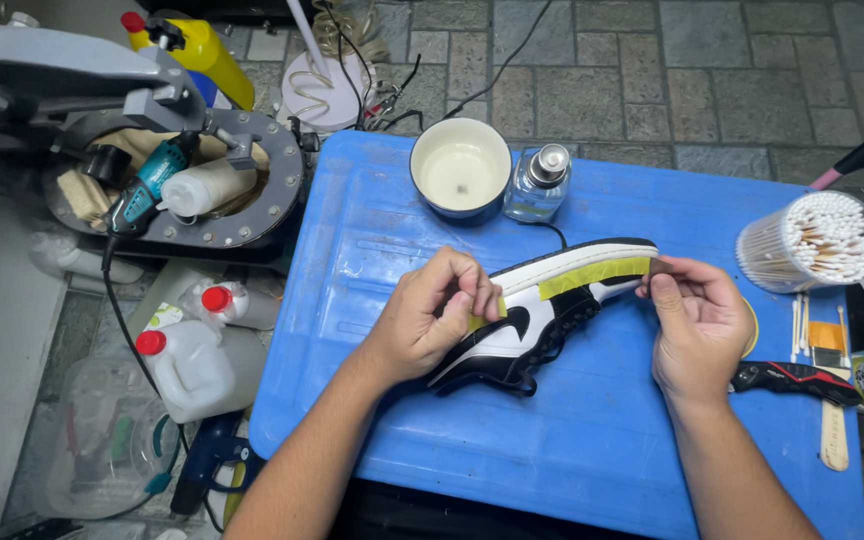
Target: The person applies yellow masking tape along the midsole of a black and white sneaker, smoothing it down and trimming excess with a utility knife. They then remove the tape and reapply it to the other side of the same shoe.
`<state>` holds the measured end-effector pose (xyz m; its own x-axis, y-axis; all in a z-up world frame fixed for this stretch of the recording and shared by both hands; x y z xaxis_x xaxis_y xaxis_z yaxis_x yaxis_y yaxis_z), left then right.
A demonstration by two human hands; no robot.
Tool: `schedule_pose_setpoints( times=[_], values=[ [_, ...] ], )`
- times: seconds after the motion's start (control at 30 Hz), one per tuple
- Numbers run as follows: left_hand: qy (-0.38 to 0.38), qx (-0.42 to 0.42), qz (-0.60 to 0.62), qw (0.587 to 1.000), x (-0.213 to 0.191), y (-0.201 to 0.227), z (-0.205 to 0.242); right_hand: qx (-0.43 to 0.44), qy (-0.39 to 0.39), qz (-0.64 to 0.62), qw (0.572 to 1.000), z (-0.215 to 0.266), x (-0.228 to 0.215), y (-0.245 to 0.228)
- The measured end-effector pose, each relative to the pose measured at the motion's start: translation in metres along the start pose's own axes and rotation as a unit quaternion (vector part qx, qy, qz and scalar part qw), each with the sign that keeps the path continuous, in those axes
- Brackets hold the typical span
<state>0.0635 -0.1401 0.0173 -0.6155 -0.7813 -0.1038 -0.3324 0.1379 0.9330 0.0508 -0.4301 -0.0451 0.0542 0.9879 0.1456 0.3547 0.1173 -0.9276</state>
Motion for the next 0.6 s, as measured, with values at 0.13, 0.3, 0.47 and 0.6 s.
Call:
schedule_pose_setpoints(
  times=[0.13,0.3,0.47,0.6],
  values=[
    [0.086,0.05,0.092,0.991,-0.009,-0.007,0.021,-0.005,-0.014,-0.016,1.0,0.004,-0.009,0.008],
    [0.168,0.011,0.155,0.974,-0.017,-0.022,0.047,-0.026,-0.056,-0.007,0.998,0.004,-0.017,-0.002],
    [0.188,-0.089,0.058,0.976,-0.019,-0.012,0.063,0.074,-0.257,0.293,0.918,-0.011,0.005,-0.026],
    [0.217,-0.171,-0.089,0.957,-0.028,0.01,0.073,0.102,-0.389,0.399,0.824,-0.006,0.039,-0.023]
  ],
)
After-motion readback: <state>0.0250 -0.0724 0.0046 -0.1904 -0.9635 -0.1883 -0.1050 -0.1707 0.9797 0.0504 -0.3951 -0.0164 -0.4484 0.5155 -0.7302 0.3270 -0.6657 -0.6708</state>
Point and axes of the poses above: each hand's wrist, its own z-axis away from the middle knuckle, its own x-axis out of the palm, y = z × x, the point moved 9 cm from there along -z, towards the middle knuckle, and after that the axes turned 11 degrees about -y, right-handed, at the moved point
